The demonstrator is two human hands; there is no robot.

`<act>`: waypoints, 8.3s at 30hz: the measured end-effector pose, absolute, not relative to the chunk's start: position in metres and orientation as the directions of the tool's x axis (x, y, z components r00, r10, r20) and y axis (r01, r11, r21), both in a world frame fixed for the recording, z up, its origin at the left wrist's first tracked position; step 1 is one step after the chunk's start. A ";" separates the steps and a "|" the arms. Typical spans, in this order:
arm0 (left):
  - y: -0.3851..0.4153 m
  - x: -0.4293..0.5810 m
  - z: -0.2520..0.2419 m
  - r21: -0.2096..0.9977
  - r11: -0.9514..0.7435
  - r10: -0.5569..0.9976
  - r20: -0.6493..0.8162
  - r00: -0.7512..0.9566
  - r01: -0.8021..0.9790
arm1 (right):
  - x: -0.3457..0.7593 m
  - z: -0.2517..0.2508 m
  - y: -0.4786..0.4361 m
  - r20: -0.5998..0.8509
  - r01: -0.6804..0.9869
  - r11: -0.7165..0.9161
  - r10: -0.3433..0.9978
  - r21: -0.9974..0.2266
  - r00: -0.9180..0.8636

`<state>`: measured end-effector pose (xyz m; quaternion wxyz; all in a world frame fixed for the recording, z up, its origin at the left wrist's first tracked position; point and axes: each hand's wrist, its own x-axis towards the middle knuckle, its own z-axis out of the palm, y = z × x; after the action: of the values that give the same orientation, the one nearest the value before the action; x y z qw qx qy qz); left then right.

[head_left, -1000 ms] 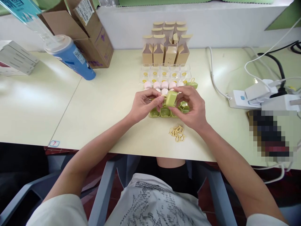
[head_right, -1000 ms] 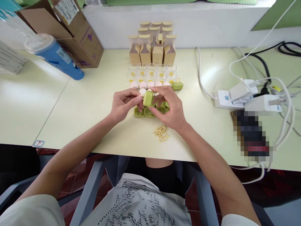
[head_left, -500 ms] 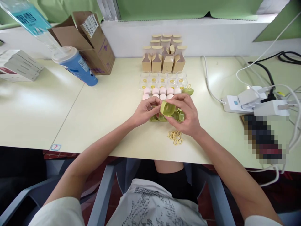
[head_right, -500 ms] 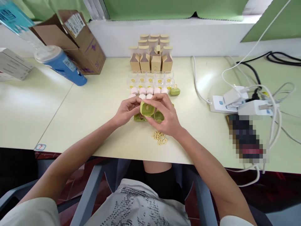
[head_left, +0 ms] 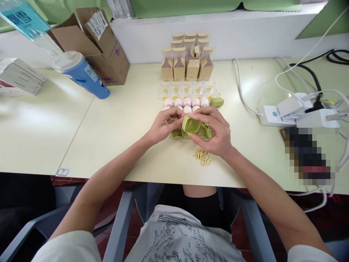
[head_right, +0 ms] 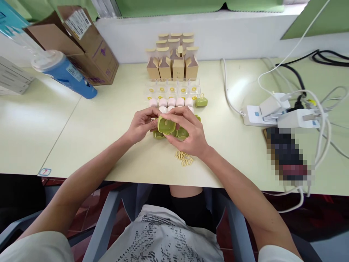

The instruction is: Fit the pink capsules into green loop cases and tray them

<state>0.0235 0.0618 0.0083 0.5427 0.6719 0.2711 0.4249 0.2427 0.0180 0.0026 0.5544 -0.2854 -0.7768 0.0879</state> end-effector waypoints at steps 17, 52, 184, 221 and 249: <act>0.061 0.021 0.007 0.877 -0.472 0.848 0.423 0.320 0.093 | 0.248 0.006 0.017 0.735 0.452 0.711 0.659 -0.539 -0.159; 0.072 0.019 -0.010 0.896 -0.406 0.913 0.389 0.122 0.179 | 0.371 -0.030 0.096 0.395 0.799 0.167 0.914 -0.578 0.095; 0.058 0.029 -0.018 0.960 0.062 0.813 0.109 0.572 -0.272 | 0.254 -0.003 0.017 0.833 0.429 0.886 0.368 -0.178 -0.414; 0.055 0.026 -0.007 0.964 0.036 0.852 0.109 0.513 -0.264 | 0.248 -0.012 0.016 0.885 0.529 0.845 0.303 -0.079 -0.353; 0.061 0.026 -0.004 0.949 -0.187 0.782 0.300 0.546 -0.254 | 0.253 -0.004 0.013 0.851 0.523 0.840 0.376 -0.145 -0.368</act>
<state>0.0257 0.0605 -0.0036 0.6033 0.6397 0.2064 0.4292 0.2525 0.0131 -0.0036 0.4917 -0.2728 -0.8235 -0.0745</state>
